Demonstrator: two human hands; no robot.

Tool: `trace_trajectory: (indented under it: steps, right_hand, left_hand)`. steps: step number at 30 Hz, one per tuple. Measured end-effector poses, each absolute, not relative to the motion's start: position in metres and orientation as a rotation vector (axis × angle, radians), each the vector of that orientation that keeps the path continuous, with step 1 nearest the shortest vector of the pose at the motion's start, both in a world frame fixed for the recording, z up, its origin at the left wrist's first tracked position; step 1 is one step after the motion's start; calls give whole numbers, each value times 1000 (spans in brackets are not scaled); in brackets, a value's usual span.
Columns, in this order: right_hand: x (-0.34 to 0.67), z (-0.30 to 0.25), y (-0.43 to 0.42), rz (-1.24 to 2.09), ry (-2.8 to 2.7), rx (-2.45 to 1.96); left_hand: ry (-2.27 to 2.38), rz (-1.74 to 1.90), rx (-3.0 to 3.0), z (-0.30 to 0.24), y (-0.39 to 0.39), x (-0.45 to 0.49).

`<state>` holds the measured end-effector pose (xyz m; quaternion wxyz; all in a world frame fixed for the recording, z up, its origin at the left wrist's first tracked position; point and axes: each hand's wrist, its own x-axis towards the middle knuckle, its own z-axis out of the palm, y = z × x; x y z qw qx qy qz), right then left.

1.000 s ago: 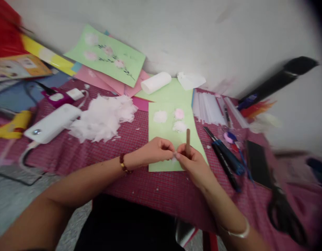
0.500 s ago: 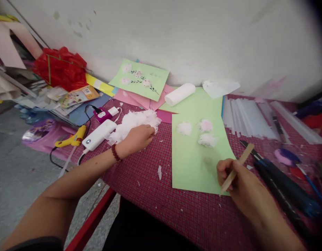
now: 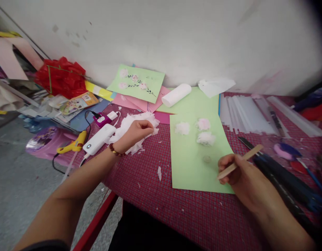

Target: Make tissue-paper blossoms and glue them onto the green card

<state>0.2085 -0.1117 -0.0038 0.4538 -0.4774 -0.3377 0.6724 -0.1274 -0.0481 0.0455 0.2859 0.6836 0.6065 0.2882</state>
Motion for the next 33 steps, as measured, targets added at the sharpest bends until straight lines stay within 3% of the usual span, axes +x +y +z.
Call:
trace_trajectory:
  steps: [5, 13, 33]
  right_hand:
    - [201, 1, -114, 1646, -901, -1159]
    - [176, 11, -129, 1678, -1255, -1067]
    - [172, 12, -127, 1583, -1184, -1153]
  left_hand:
    - [1398, 794, 1383, 57, -58, -112]
    - [988, 414, 1235, 51, -82, -26]
    - [1000, 436, 1419, 36, -85, -16]
